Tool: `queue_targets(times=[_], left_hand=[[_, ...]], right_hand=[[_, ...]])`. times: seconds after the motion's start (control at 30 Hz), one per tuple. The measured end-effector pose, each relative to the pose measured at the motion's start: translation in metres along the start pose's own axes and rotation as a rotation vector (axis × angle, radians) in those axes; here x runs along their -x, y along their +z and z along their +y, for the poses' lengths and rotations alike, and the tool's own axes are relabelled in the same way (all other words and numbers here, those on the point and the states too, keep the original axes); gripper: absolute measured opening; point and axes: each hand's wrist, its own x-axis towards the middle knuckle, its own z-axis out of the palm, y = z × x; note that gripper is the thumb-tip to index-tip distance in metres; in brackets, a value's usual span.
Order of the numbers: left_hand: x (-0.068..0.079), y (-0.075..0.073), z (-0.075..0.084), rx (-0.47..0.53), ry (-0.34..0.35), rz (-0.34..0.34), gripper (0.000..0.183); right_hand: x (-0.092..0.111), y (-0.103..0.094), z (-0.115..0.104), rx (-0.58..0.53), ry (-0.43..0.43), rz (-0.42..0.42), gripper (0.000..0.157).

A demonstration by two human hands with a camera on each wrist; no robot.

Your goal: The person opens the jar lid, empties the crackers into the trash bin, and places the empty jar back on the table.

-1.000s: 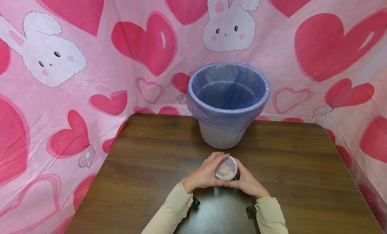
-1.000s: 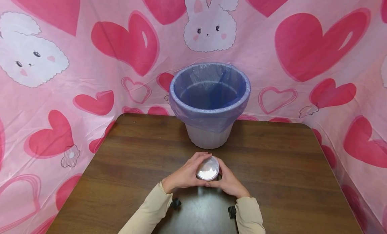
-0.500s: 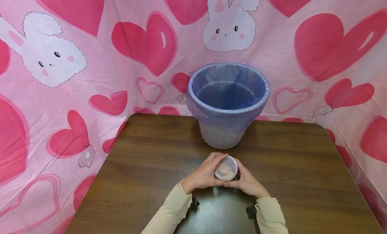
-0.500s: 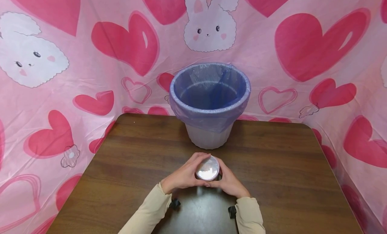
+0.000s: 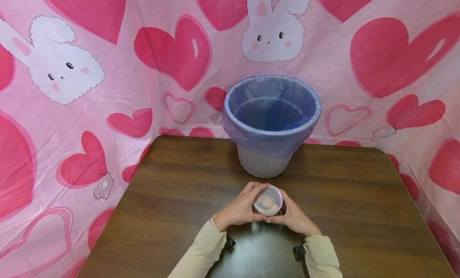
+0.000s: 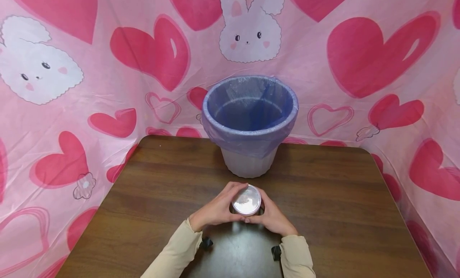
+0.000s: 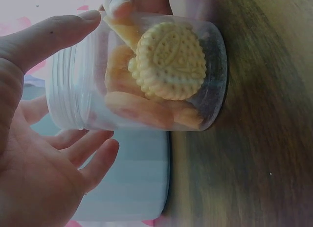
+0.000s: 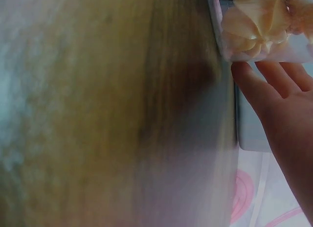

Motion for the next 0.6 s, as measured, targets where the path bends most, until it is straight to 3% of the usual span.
queue_targets(times=[0.6], left_hand=[[0.0056,-0.0035,-0.0026,0.008,0.002,0.026,0.092]], right_hand=[[-0.0002,0.0012,-0.0002,-0.025,-0.021,-0.002,0.094]])
